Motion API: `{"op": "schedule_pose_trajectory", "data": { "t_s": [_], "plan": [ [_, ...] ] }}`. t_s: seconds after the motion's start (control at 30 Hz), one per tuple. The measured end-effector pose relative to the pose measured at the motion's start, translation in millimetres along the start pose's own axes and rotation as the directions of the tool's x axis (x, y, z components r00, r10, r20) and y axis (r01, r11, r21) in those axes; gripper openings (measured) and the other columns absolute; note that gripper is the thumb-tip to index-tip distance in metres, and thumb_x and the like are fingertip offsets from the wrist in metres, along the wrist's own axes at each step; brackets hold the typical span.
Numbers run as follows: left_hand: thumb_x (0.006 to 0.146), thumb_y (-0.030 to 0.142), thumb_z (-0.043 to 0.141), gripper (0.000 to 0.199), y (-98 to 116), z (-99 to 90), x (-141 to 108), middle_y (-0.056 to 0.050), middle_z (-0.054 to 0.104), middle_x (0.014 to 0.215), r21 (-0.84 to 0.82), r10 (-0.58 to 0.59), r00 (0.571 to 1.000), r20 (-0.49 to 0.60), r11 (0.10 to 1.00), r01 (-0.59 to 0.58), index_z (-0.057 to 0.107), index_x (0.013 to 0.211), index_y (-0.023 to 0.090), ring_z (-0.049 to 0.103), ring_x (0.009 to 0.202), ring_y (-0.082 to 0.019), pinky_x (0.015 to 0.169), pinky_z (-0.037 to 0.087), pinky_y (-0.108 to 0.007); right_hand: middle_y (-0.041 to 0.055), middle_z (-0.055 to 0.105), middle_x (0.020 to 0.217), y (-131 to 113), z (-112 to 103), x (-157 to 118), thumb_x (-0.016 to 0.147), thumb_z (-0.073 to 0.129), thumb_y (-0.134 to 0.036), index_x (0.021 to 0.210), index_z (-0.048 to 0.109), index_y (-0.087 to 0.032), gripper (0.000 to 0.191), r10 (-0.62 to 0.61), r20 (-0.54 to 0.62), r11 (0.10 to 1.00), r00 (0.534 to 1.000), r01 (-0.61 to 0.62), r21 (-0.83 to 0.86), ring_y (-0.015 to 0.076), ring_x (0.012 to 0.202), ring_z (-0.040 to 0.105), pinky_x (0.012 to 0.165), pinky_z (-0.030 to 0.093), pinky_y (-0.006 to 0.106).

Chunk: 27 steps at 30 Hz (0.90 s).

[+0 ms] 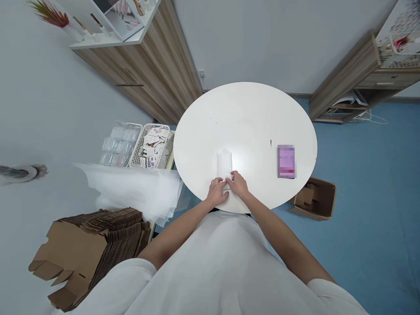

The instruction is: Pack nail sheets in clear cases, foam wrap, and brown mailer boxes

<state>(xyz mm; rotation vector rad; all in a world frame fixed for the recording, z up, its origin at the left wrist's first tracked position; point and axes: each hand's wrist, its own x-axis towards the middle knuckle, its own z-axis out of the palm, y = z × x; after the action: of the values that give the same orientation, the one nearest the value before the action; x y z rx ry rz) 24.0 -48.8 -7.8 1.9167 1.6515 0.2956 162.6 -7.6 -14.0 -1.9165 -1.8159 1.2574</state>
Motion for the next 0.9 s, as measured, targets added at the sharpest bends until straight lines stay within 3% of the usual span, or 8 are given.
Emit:
{"op": "schedule_pose_trajectory", "data": {
  "t_s": [0.17,0.27,0.37,0.47,0.53,0.63,0.77,0.9],
  "plan": [
    [0.074,0.031,0.053,0.04,-15,-11.9,2,-0.011,0.044,0.121,-0.003,0.082,0.996,-0.031,0.997,-0.083,0.053,0.113,0.02,0.039,0.114,-0.026,0.094,0.034,-0.042,0.0044,0.057,0.094,-5,5,3,0.08,0.046,-0.03,0.109,0.04,-0.02,0.031,0.05,-0.03,0.997,0.998,-0.052,-0.057,0.0166,0.076,0.056,0.064,0.041,0.028],
    [0.076,0.032,0.051,0.049,-20,-22.7,6,-0.01,0.033,0.136,0.042,0.172,0.985,0.033,0.984,-0.173,0.043,0.124,0.022,0.027,0.126,-0.027,0.101,0.024,-0.043,0.0074,0.056,0.103,-6,5,-2,0.082,0.042,-0.029,0.115,0.038,-0.02,0.034,0.014,-0.041,0.993,0.999,-0.019,-0.117,0.0179,0.081,0.056,0.066,0.042,0.03],
    [0.075,0.033,0.053,0.056,-19,-31.1,9,-0.008,0.028,0.14,0.04,0.186,0.972,0.143,0.98,-0.193,0.038,0.128,0.023,0.019,0.131,-0.026,0.104,0.017,-0.041,0.0128,0.044,0.125,-7,-2,-10,0.083,0.041,-0.026,0.124,0.035,-0.02,0.042,-0.199,-0.039,0.947,0.979,0.182,-0.266,0.0236,0.107,0.048,0.081,0.04,0.036],
    [0.071,0.035,0.06,0.061,-18,-35.6,12,-0.009,0.03,0.139,-0.038,0.147,0.973,0.179,0.989,-0.142,0.039,0.126,0.023,0.019,0.131,-0.027,0.105,0.016,-0.041,0.0115,0.032,0.138,-3,-10,-13,0.078,0.052,-0.029,0.13,0.031,-0.021,0.057,-0.449,0.148,0.813,0.881,0.471,-0.341,0.0269,0.126,0.029,0.096,0.03,0.042],
    [0.062,0.032,0.068,0.065,-20,-36.8,15,-0.009,0.035,0.136,-0.132,0.157,0.975,0.157,0.982,-0.137,0.043,0.122,0.025,0.022,0.13,-0.027,0.105,0.018,-0.039,0.0108,0.031,0.139,1,-14,-10,0.071,0.06,-0.028,0.131,0.029,-0.021,0.068,-0.492,0.259,0.761,0.831,0.555,-0.336,0.027,0.129,0.025,0.099,0.028,0.043],
    [0.052,0.022,0.074,0.068,-25,-37.4,21,-0.006,0.041,0.131,-0.224,0.184,0.976,0.114,0.962,-0.155,0.048,0.115,0.027,0.029,0.127,-0.027,0.104,0.021,-0.037,0.0121,0.034,0.137,5,-14,0,0.069,0.059,-0.017,0.13,0.031,-0.017,0.067,-0.5,0.296,0.747,0.814,0.578,-0.329,0.0262,0.128,0.026,0.101,0.027,0.042],
    [0.057,0.011,0.065,0.06,-28,-39.4,28,-0.007,0.044,0.127,-0.214,0.175,0.975,0.134,0.966,-0.144,0.049,0.113,0.025,0.036,0.121,-0.027,0.102,0.025,-0.038,0.0152,0.038,0.133,3,-15,3,0.067,0.053,-0.013,0.128,0.036,-0.01,0.063,-0.503,0.278,0.763,0.818,0.572,-0.302,0.0279,0.125,0.029,0.1,0.029,0.042],
    [0.062,0.01,0.057,0.049,-25,-42.7,24,-0.009,0.056,0.111,-0.259,0.115,0.97,0.212,0.964,-0.058,0.051,0.109,0.022,0.049,0.107,-0.026,0.093,0.036,-0.038,0.0116,0.046,0.125,-2,-22,-7,0.068,0.053,-0.02,0.122,0.042,-0.014,0.056,-0.452,0.318,0.834,0.834,0.521,-0.181,0.0263,0.114,0.041,0.092,0.036,0.04]
  ]
}}
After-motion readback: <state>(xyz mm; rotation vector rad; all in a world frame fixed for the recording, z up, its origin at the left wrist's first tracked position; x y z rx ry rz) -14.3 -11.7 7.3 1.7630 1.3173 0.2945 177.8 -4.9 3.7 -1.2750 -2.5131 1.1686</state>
